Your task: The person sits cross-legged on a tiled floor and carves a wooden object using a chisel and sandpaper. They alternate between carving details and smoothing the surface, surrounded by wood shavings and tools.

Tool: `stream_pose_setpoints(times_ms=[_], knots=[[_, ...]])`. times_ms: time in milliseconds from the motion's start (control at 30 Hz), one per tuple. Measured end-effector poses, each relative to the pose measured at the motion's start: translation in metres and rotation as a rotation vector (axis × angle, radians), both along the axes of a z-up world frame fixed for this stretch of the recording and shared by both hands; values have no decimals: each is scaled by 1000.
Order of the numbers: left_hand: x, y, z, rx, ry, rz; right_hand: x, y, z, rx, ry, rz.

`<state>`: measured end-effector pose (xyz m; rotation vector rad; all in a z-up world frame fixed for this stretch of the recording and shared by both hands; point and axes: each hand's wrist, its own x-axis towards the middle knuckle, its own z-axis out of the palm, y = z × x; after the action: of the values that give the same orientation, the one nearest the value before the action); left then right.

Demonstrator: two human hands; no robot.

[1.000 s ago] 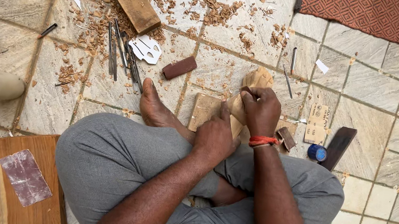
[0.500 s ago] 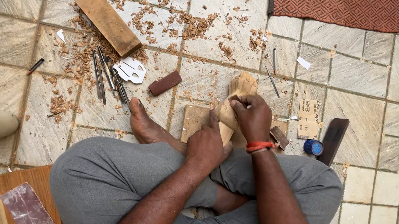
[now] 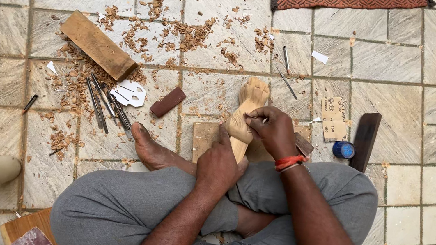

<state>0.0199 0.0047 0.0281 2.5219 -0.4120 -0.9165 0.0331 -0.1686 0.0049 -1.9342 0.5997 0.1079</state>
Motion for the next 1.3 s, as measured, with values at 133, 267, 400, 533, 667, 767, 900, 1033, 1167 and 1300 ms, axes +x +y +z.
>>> stream_pose_setpoints(times_ms=[133,267,400,533,667,767,900,1033,1167,1300], knots=[[-2,-1,-2,-4,-19,-7,12,1,1,-131,-26,82],[-2,-4,0,17,-18,-7,31,-5,6,-227,-60,204],[-2,-1,-4,-5,-44,8,12,-5,6,-202,32,140],[-4,0,-4,-9,-53,6,11,0,-2,-405,-45,175],[-2,-5,0,3,-59,-4,28,2,-1,-402,-55,120],[-2,1,-3,-5,-45,1,17,9,1,-382,-20,111],[-4,-1,-8,-5,-64,7,-6,0,-4,-305,-34,9],[-4,-4,-2,10,-76,-12,3,-6,-10,-358,18,-97],[0,-1,0,1,-59,5,8,-5,-11,-151,22,-84],[-6,0,-8,3,-35,18,-16,-7,-16,-164,-69,-70]])
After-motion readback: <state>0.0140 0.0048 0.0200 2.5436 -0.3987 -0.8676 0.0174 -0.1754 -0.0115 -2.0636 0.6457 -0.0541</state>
